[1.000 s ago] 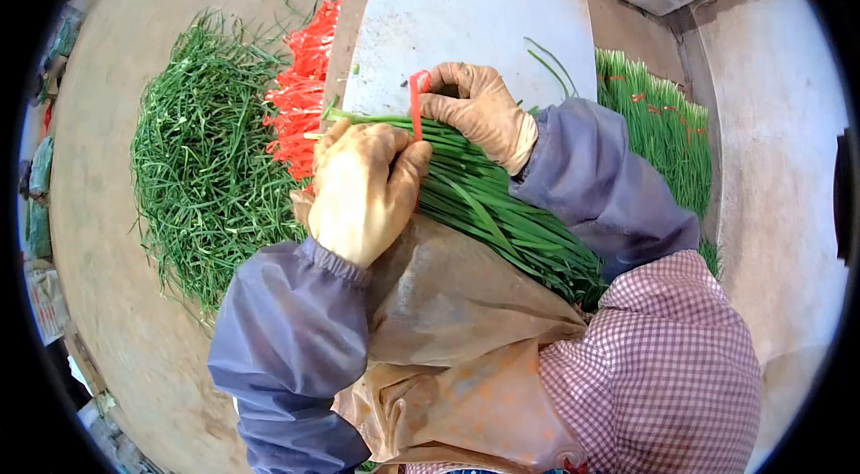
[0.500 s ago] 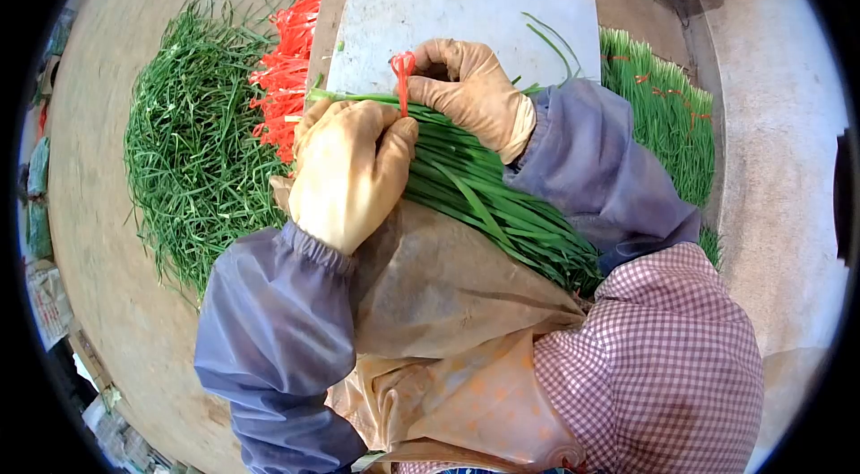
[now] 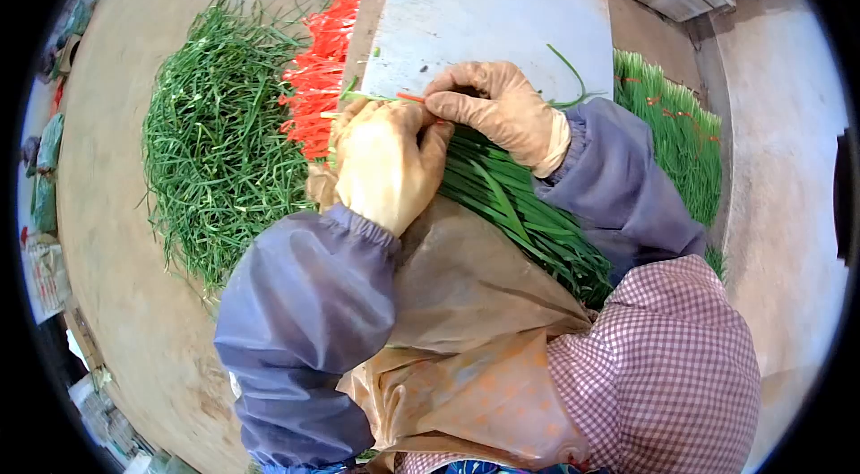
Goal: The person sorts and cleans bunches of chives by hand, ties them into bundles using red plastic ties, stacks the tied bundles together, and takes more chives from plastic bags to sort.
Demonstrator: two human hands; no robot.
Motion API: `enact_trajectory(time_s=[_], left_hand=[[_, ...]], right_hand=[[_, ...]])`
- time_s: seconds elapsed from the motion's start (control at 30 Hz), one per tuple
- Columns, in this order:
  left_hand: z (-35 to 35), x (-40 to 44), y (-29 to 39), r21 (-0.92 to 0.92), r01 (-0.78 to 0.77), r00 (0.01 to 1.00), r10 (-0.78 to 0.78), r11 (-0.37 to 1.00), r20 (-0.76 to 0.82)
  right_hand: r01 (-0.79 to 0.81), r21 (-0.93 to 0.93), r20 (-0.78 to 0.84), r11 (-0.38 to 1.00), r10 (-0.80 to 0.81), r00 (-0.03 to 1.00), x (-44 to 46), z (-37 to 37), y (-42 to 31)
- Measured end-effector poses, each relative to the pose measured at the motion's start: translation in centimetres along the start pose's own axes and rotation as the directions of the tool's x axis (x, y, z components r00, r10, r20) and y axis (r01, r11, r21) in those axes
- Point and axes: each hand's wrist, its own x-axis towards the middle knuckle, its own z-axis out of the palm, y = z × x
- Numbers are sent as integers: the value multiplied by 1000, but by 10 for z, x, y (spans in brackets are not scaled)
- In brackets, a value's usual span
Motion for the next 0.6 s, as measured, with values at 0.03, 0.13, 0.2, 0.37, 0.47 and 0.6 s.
enact_trajectory(time_s=[0.03, 0.13, 0.2, 0.37, 0.47, 0.6], left_hand=[[-2, 0, 2, -57, 46, 999, -45, 997, 24], [0, -2, -1, -56, 64, 998, -64, 996, 6], [0, -2, -3, -31, 66, 998, -65, 997, 18], [-2, -2, -3, -40, 64, 997, -63, 997, 32], [-8, -2, 2, -94, 180, 978, -168, 979, 125], [-19, 0, 3, -113, 153, 981, -137, 982, 137]], right_hand=[[14, -27, 8, 1000, -14, 1000, 0, 0, -2], [-24, -21, 15, 999, 25, 1000, -3, 2, -10], [-15, -52, -2, 999, 15, 1000, -8, 2, -14], [125, -203, -89, 971, -146, 985, -11, 4, -2], [209, -461, -143, 862, -304, 942, -10, 8, -7], [292, -707, -64, 644, -469, 881, 4, -3, -26]])
